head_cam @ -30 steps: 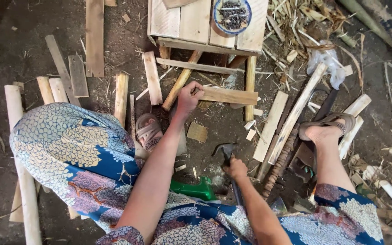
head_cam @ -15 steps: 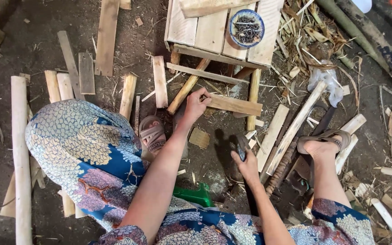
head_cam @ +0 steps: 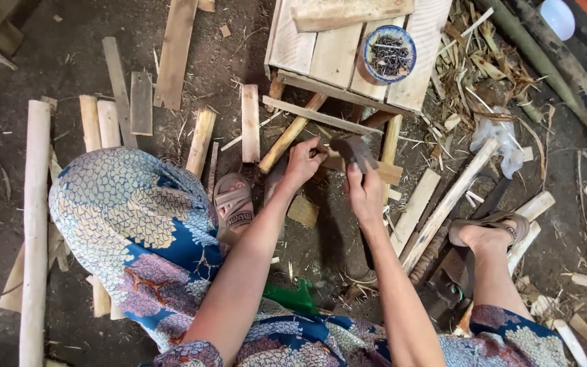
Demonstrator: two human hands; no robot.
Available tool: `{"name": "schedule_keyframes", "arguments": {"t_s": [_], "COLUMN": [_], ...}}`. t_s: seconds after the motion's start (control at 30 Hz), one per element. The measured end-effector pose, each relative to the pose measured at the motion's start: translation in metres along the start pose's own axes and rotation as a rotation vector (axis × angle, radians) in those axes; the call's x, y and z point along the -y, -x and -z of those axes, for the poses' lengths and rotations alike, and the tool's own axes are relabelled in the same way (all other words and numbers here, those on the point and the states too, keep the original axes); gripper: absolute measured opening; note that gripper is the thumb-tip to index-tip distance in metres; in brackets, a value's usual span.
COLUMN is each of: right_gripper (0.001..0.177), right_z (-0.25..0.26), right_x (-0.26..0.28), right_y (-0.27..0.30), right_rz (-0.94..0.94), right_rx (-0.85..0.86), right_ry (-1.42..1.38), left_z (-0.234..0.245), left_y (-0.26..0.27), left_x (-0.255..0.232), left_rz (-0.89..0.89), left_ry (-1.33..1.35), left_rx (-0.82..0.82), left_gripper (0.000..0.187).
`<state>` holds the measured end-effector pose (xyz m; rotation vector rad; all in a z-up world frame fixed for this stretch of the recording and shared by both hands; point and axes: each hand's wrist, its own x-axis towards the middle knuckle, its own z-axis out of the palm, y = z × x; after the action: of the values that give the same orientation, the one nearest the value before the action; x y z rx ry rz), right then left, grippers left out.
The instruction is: The person is using a hammer to secure wood and then a hand saw to cut through a wooden slat while working on a crate.
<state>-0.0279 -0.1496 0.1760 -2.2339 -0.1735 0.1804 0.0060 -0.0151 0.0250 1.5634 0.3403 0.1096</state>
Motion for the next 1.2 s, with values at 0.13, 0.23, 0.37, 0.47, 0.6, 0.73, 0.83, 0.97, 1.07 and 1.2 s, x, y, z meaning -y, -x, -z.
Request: {"name": "schedule_keyframes", "arguments": {"t_s": [0.13, 0.23, 0.37, 0.47, 0.6, 0.73, 0.83, 0.97, 1.07, 1.2], "right_gripper": [0.038, 0.035, 0.037, 0.039, 0.04, 0.04, 0.046, 0.041, 0.039, 0.043], "right_z": [-0.012, -0.029, -0.017, -0.008, -0.035, -0.029, -0.014, -0.021, -0.031, -0.02], "right_x": [-0.014, -0.048, -0.024, 0.001, -0.047, -0.034, -0.004, -0.019, -0.039, -0.017], "right_y": [-0.009, -0.019, -0.006, -0.001, -0.011, -0.008, 0.0, 0.0, -0.004, 0.008], "right_rz": [0.074, -0.056, -0.04, 0.014, -0.023, -0.091, -0.033, 0.009, -0.017, -0.095], "right_rx": [-0.037, 0.052, 0.014, -0.051, 0.023, 0.007, -0.053, -0.108, -0.092, -0.144], "right_ry": [-0.018, 0.074, -0.005, -0.095, 0.052, 0.019, -0.052, -0.064, -0.033, -0.078], "left_z": [0.0, 0.0, -0.002, -0.003, 0.009, 0.004, 0.004, 0.005, 0.007, 0.0], "left_y": [-0.002, -0.003, -0.004, -0.01, 0.005, -0.002, -0.004, 0.0, 0.007, 0.013], "left_x": [0.011, 0.011, 0.011, 0.011, -0.019, 0.01, 0.0, -0.004, -0.014, -0.02], "left_rz": [0.001, 0.056, 0.015, 0.005, -0.001, -0.013, -0.032, -0.085, -0.126, -0.137], "left_ry": [-0.009, 0.036, -0.029, -0.018, 0.001, -0.014, -0.054, -0.043, -0.039, 0.056], "left_rx": [-0.001, 0.0, 0.019, 0.023, 0.033, 0.022, 0.024, 0.052, 0.029, 0.001], "left_gripper": [0.008, 0.025, 0.005, 0.005, 0.008, 0.01, 0.009, 0.009, 0.009, 0.006]}}
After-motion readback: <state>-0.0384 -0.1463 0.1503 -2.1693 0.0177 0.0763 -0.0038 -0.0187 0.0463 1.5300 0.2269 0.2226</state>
